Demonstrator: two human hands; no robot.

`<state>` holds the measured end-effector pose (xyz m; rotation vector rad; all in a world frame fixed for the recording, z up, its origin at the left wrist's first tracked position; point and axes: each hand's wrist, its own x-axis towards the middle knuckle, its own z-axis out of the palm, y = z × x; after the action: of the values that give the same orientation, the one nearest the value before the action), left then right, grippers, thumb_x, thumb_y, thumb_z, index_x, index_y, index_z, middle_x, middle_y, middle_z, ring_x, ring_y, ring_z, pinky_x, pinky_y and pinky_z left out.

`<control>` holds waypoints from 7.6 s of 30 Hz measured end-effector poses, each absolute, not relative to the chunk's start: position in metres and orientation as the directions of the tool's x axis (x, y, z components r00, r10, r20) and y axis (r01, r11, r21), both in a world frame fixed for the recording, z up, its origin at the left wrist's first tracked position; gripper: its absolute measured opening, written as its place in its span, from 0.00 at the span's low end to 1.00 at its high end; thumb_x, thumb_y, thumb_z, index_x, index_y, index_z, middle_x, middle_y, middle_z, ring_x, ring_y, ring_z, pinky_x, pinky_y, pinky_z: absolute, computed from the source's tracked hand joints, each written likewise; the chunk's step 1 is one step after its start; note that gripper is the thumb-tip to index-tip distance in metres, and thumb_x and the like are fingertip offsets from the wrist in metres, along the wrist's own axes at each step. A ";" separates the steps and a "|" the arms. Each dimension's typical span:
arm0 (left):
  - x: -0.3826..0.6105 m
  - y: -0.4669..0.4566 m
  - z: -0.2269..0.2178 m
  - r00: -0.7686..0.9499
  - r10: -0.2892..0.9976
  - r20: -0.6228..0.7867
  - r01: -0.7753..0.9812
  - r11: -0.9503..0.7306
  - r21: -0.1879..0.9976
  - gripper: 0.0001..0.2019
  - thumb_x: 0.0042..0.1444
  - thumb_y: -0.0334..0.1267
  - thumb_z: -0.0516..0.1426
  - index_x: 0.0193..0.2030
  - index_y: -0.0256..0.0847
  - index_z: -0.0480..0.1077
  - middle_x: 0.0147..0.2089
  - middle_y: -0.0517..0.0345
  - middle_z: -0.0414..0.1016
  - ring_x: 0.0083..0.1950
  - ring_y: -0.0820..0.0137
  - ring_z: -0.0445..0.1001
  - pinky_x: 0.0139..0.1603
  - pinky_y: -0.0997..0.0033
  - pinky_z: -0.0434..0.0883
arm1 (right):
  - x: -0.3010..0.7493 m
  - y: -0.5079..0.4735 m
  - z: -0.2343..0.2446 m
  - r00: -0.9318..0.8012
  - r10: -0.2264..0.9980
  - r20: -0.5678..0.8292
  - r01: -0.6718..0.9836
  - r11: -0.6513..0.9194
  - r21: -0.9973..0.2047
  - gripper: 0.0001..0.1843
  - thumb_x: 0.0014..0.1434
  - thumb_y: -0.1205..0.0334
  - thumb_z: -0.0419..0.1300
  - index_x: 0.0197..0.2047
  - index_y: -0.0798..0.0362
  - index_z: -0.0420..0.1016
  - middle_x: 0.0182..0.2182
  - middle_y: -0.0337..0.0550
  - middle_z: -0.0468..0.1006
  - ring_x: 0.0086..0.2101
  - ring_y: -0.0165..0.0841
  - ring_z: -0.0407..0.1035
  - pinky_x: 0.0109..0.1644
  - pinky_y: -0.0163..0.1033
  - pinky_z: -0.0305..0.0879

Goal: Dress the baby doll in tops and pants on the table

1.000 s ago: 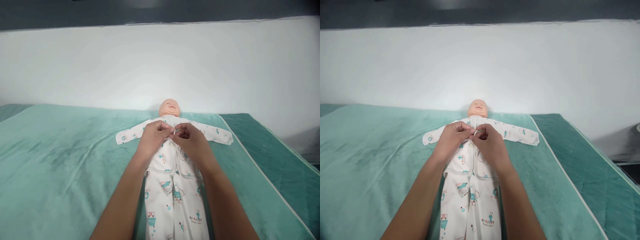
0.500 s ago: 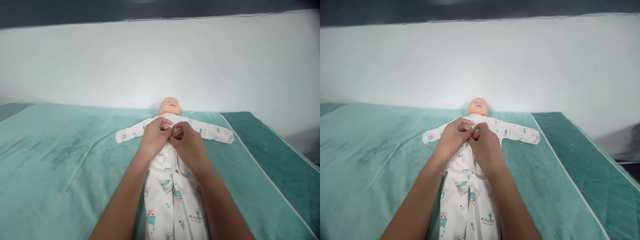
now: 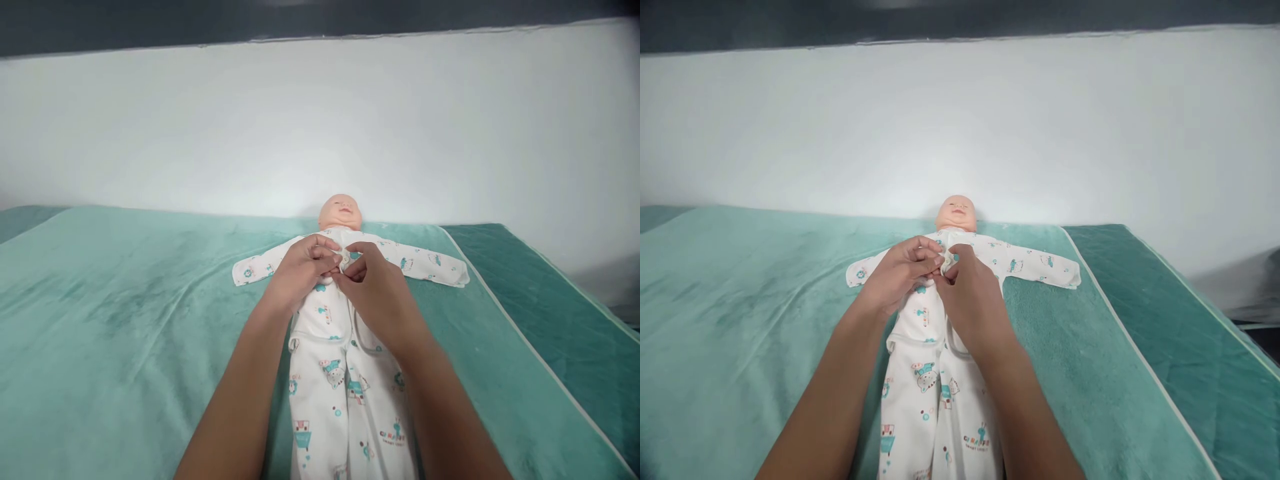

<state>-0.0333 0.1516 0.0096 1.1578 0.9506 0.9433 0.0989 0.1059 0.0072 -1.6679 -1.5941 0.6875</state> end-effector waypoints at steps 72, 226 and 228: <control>-0.056 0.150 0.016 0.705 0.704 -0.086 0.119 0.002 0.993 0.10 0.54 0.43 0.63 0.34 0.39 0.68 0.28 0.61 0.72 0.28 0.76 0.69 0.32 0.73 0.68 | 0.125 0.104 0.014 -0.209 0.964 -0.164 0.131 -0.139 -0.982 0.18 0.63 0.49 0.55 0.27 0.52 0.64 0.24 0.43 0.79 0.22 0.29 0.73 0.24 0.33 0.66; -0.171 0.158 -0.092 -0.258 0.914 0.313 0.942 0.166 0.293 0.28 0.57 0.27 0.46 0.64 0.44 0.65 0.67 0.48 0.64 0.66 0.54 0.62 0.61 0.51 0.61 | 0.187 0.076 -0.078 -0.032 0.837 0.546 0.531 0.477 -0.700 0.20 0.66 0.53 0.52 0.59 0.47 0.66 0.60 0.46 0.68 0.61 0.39 0.59 0.67 0.52 0.53; -0.172 0.159 -0.092 -0.267 0.911 0.315 0.937 0.169 0.305 0.28 0.57 0.26 0.46 0.63 0.44 0.66 0.66 0.49 0.66 0.65 0.54 0.63 0.60 0.51 0.62 | 0.189 0.078 -0.076 0.006 0.851 0.526 0.513 0.449 -0.732 0.22 0.66 0.51 0.53 0.61 0.46 0.66 0.61 0.46 0.68 0.62 0.39 0.59 0.67 0.52 0.53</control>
<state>-0.1717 0.1589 -0.0920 1.9360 2.4468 0.7148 0.1892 0.0782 -0.0762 -1.2008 -1.6525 0.4032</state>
